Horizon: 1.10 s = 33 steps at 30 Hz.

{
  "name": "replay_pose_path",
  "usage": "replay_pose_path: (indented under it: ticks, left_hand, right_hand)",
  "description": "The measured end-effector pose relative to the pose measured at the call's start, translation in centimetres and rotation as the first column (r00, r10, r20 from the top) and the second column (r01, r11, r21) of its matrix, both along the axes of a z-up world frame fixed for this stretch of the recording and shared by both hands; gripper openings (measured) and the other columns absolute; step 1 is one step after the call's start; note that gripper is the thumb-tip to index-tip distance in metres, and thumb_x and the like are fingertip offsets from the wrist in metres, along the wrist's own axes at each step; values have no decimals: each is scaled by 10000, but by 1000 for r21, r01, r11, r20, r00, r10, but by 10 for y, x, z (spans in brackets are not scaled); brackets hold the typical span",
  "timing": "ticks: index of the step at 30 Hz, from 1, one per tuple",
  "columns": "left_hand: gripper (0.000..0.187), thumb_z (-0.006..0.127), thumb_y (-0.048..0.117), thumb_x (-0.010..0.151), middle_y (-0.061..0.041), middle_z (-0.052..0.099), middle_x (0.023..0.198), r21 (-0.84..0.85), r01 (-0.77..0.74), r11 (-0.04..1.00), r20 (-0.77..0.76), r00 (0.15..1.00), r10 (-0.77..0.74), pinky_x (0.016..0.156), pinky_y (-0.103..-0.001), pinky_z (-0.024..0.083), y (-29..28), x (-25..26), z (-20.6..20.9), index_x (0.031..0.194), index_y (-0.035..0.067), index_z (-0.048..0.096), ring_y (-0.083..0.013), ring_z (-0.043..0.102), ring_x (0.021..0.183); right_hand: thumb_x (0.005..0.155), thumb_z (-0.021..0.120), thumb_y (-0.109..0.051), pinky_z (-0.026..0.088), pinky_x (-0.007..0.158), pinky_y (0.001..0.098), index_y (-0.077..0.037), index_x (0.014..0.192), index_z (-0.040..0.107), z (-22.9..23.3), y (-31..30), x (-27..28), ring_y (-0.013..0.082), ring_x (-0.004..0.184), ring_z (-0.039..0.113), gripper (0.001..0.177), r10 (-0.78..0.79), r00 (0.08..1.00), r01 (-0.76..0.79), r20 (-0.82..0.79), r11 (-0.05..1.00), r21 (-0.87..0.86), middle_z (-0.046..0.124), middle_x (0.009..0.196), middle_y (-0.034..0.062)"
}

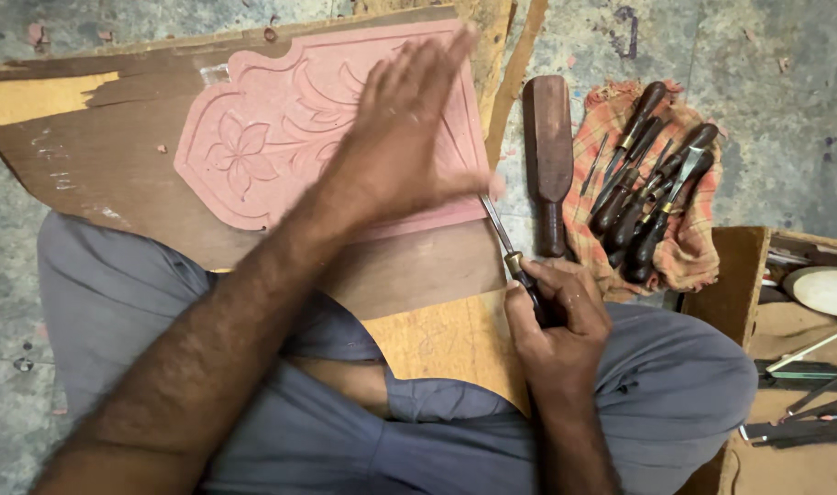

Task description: The person carves a floral design into a wooden piece using a chisel and a wooden mallet.

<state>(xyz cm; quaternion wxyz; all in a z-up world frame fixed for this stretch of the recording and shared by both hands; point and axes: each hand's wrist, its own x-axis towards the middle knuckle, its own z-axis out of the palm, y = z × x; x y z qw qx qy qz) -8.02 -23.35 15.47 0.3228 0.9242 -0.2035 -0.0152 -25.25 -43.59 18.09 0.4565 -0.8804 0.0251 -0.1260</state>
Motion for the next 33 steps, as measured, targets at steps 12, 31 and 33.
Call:
replay_pose_path:
  ticks: [12, 31, 33]
  left_hand:
    - [1513, 835, 893, 538, -353, 218, 1610, 49, 9, 999, 130, 991, -16, 1246, -587, 57, -7, -14, -3, 1600, 88, 117, -469, 142, 1529]
    - [1409, 931, 687, 611, -296, 222, 1627, -11, 12, 1000, 45, 999, -11, 1256, -545, 27, -4, -12, 0, 1594, 159, 70, -422, 130, 1541]
    - [1375, 933, 638, 648, -278, 224, 1638, -26, 12, 1000, 49, 999, -10, 1262, -536, 27, -3, -12, -1, 1600, 170, 58, -406, 134, 1548]
  right_hand:
    - [839, 752, 54, 488, 744, 234, 12, 1093, 721, 6, 2, -4, 104, 861, 603, 259, -38, 999, 38, -13, 999, -33, 647, 1013, 61]
    - [846, 734, 55, 493, 721, 243, 6, 1089, 730, 7, 11, 9, 107, 822, 605, 248, -29, 1000, 29, -3, 998, -57, 656, 980, 60]
    - [847, 740, 49, 484, 712, 253, 7, 1088, 727, 4, 13, 14, 115, 808, 590, 245, -17, 999, 20, 35, 997, -80, 647, 969, 64]
